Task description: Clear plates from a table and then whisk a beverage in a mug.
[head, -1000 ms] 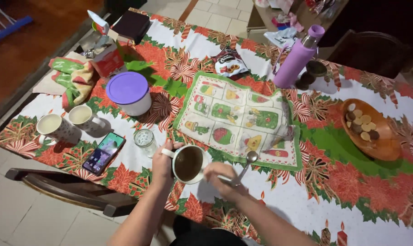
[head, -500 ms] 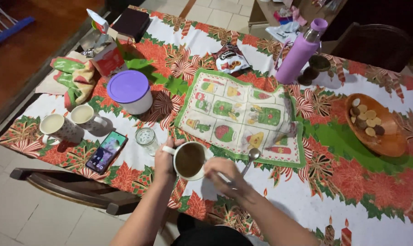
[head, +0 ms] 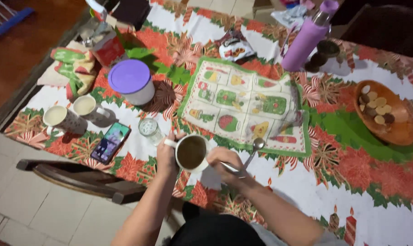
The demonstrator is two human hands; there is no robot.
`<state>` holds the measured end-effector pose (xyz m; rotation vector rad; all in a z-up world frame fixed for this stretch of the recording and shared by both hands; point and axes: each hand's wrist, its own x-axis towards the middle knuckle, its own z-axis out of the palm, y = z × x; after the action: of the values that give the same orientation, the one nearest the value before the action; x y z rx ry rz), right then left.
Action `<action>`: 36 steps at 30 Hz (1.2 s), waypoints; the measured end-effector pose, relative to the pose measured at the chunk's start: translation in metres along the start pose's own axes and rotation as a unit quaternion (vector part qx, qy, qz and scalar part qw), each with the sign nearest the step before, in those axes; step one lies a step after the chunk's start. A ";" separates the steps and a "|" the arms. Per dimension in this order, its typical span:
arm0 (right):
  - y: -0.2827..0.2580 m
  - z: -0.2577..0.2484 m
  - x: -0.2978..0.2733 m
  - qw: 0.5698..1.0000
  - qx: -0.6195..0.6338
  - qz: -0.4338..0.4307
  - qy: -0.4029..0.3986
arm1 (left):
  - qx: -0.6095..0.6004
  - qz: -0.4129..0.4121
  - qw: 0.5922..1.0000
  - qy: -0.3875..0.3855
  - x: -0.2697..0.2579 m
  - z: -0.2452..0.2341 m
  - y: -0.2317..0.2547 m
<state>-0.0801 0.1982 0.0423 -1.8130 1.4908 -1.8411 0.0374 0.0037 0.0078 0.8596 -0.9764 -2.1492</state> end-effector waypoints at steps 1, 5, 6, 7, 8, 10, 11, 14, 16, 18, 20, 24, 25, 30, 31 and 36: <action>-0.008 0.004 -0.002 1.000 0.003 0.001 -0.001 | 0.000 0.000 1.000 0.004 0.003 -0.005 -0.004; -0.006 0.004 -0.019 0.968 0.140 0.196 -0.066 | 0.000 0.017 1.000 0.013 0.016 -0.014 -0.011; 0.002 0.004 -0.029 0.928 0.265 0.260 0.025 | -0.023 -0.013 0.999 0.020 0.015 -0.017 -0.013; -0.002 0.005 -0.020 0.925 0.268 0.267 0.027 | -0.021 -0.020 0.999 0.024 0.012 -0.018 -0.015; -0.006 0.007 -0.011 0.985 0.127 0.115 -0.003 | -0.001 0.006 1.000 0.009 0.009 -0.018 -0.017; -0.014 0.009 0.001 0.998 -0.023 -0.051 -0.037 | 0.018 0.040 0.999 -0.013 0.009 -0.017 -0.013; -0.020 0.010 0.000 0.994 0.022 0.055 -0.096 | 0.017 0.030 0.999 -0.005 0.008 -0.017 -0.010; -0.015 0.004 0.001 0.974 0.129 0.171 -0.071 | 0.011 0.034 0.999 -0.013 0.017 -0.024 -0.013; -0.011 0.007 -0.009 0.962 0.192 0.192 0.017 | 0.007 0.036 0.999 -0.024 0.011 -0.028 -0.021; -0.002 0.016 -0.009 0.983 -0.046 0.102 -0.146 | 0.034 0.072 0.997 -0.021 0.010 -0.019 -0.014; -0.006 0.009 -0.009 0.976 0.081 0.163 -0.120 | 0.018 0.051 0.998 -0.015 0.013 -0.024 -0.014; -0.003 0.005 0.008 0.998 -0.012 0.029 -0.050 | 0.060 0.071 0.996 -0.019 0.004 -0.018 -0.003; -0.009 0.011 0.004 0.998 -0.011 0.028 -0.052 | 0.059 0.073 0.995 -0.016 0.009 -0.025 -0.009; 0.003 0.002 -0.009 0.939 0.285 0.191 -0.023 | 0.043 0.083 0.995 -0.035 0.019 -0.040 -0.022; 0.011 0.007 -0.012 0.937 0.287 0.196 -0.022 | 0.044 0.078 0.996 -0.031 0.017 -0.040 -0.024; -0.003 0.007 -0.010 0.950 0.176 0.212 -0.147 | 0.067 0.073 0.995 0.008 0.021 -0.039 -0.018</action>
<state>-0.0701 0.2024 0.0359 -1.3907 1.2269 -1.4424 0.0493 -0.0182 -0.0328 0.8404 -1.1496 -1.9678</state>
